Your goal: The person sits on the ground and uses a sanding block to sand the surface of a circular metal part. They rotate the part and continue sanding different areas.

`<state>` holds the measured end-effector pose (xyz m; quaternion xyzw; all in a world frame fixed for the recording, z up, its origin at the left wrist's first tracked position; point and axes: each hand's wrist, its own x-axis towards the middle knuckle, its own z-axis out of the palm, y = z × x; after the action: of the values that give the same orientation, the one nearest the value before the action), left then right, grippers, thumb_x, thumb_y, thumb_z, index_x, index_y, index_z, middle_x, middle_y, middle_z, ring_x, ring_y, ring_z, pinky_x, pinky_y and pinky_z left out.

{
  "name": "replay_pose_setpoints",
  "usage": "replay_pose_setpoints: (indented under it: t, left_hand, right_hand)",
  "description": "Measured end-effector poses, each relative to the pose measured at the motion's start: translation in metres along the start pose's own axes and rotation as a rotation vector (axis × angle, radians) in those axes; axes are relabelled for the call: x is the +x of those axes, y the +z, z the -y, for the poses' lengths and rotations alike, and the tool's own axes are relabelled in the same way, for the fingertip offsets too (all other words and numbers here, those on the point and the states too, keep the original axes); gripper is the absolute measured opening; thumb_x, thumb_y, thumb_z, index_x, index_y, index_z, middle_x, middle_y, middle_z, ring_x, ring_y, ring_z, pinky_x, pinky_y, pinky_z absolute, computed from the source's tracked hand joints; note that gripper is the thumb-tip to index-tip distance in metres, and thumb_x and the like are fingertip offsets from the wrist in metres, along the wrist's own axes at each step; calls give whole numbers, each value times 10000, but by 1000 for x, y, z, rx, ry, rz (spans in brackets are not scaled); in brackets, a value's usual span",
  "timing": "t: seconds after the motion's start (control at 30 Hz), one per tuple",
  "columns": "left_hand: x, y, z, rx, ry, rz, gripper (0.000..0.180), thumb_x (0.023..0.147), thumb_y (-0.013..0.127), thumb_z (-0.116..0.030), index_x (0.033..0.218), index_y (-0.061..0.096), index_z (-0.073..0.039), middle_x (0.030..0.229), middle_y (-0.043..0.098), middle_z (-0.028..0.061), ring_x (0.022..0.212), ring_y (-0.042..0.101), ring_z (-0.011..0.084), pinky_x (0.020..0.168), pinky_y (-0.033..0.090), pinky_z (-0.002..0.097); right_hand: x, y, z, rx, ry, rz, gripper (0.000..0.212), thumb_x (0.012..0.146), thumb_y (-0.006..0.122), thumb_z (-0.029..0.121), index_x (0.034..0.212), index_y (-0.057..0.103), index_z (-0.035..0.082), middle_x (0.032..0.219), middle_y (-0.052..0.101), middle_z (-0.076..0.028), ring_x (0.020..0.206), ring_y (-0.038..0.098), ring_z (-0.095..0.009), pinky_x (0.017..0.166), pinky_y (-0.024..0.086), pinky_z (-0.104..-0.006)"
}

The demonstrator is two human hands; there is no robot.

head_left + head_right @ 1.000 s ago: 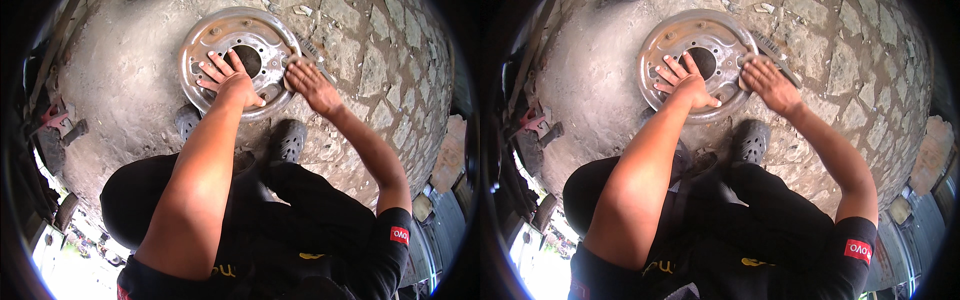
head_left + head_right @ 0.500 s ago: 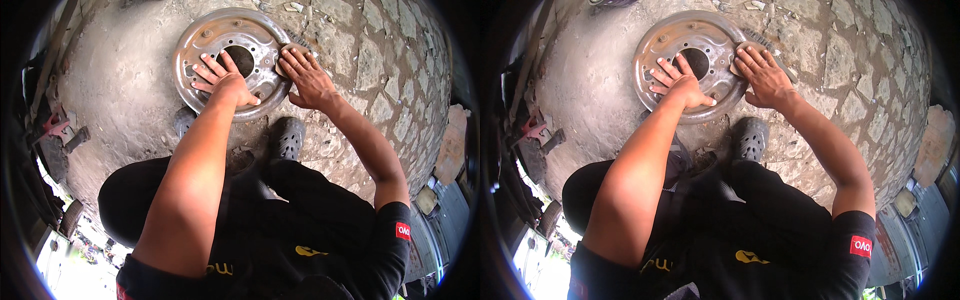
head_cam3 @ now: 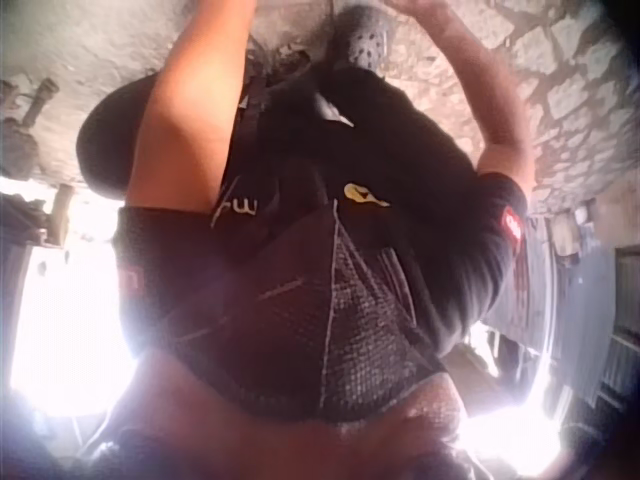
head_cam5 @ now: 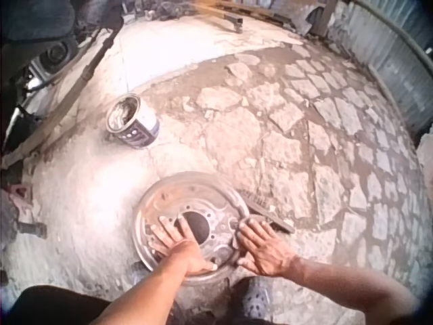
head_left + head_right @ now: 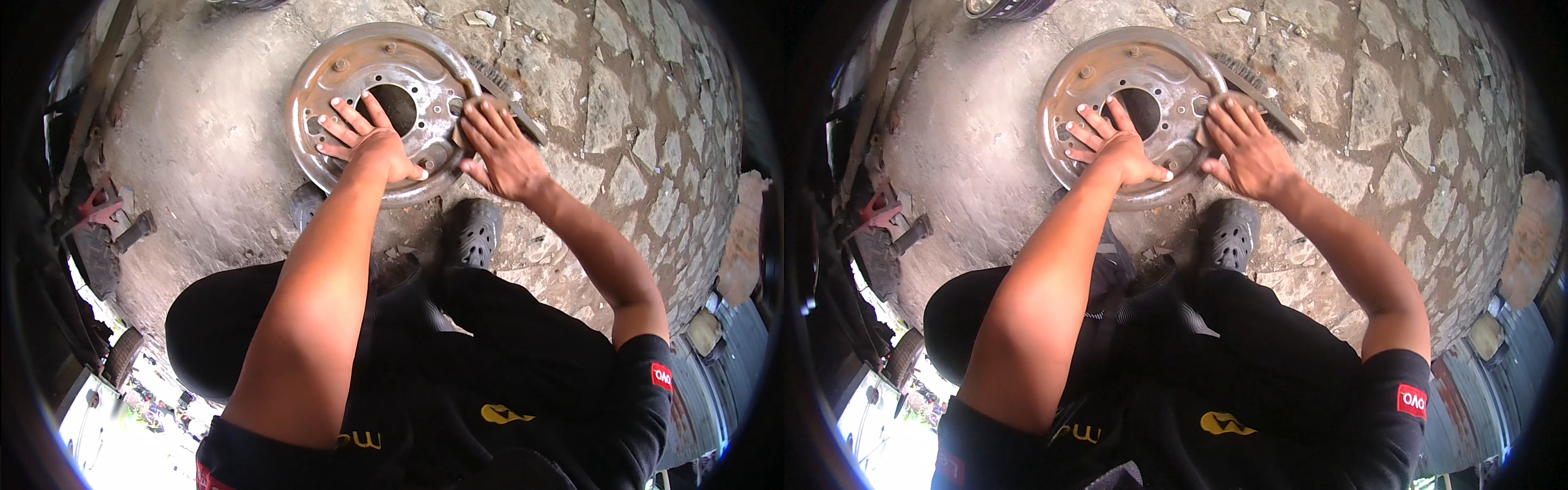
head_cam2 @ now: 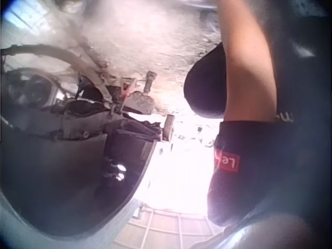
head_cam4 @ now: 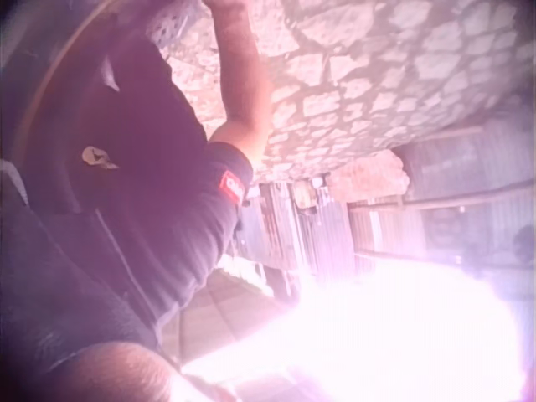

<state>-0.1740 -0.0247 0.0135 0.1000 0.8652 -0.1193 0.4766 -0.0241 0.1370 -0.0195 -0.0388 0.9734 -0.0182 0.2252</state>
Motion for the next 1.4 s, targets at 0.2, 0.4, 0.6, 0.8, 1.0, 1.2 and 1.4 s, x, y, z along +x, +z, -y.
replay_pose_setpoints:
  t: [0.2,0.4,0.6,0.8,1.0,1.2,1.4]
  left_hand:
    - [0,0,-4,10,-8,6,1610,624,906,-575,1505,-338,-60,1519,-344,388,1400,-270,623,1097,-2,790]
    - [0,0,-1,-16,9,4,1614,618,912,-571,1508,-338,-72,1522,-349,379,1406,-269,615,1105,-3,782]
    - [0,-1,-1,-9,-6,1,1609,622,911,-568,1509,-336,-70,1518,-354,379,1404,-265,620,1108,-3,780]
    - [1,-2,-3,3,-4,15,1605,628,909,-565,1506,-338,-62,1514,-357,383,1399,-275,621,1105,6,784]
    - [-1,-1,-3,2,12,3,1605,629,908,-565,1505,-335,-51,1515,-349,390,1402,-265,623,1102,20,787]
    - [0,-2,-4,2,-3,2,1617,619,911,-578,1504,-342,-65,1519,-345,388,1410,-267,610,1104,21,783]
    - [3,4,-1,-12,27,-15,1619,613,926,-548,1506,-324,-36,1492,-355,418,1392,-262,640,1079,18,802]
  right_hand:
    - [22,7,-23,-81,-4,-69,867,985,120,718,1604,219,119,1679,183,-71,1559,101,-261,1275,62,-436]
    - [-11,10,-9,53,-88,-83,827,1006,204,686,1580,296,98,1662,228,-102,1552,136,-296,1272,109,-452]
    - [13,-1,-22,-44,-89,-100,699,1040,252,599,1572,323,152,1657,260,-38,1544,180,-239,1269,106,-440]
    - [-4,22,-8,-29,-12,-111,810,1012,150,674,1604,226,126,1683,162,-76,1557,115,-256,1273,92,-450]
    - [35,11,-21,-90,123,-37,794,1022,89,637,1618,128,114,1690,97,-97,1562,52,-254,1274,80,-431]
    - [11,23,-17,-5,5,-157,709,1055,220,570,1601,230,117,1680,171,-93,1559,107,-261,1274,93,-433]
    - [12,18,1,20,37,-98,747,1049,217,586,1588,249,70,1677,156,-134,1559,87,-311,1271,77,-454]
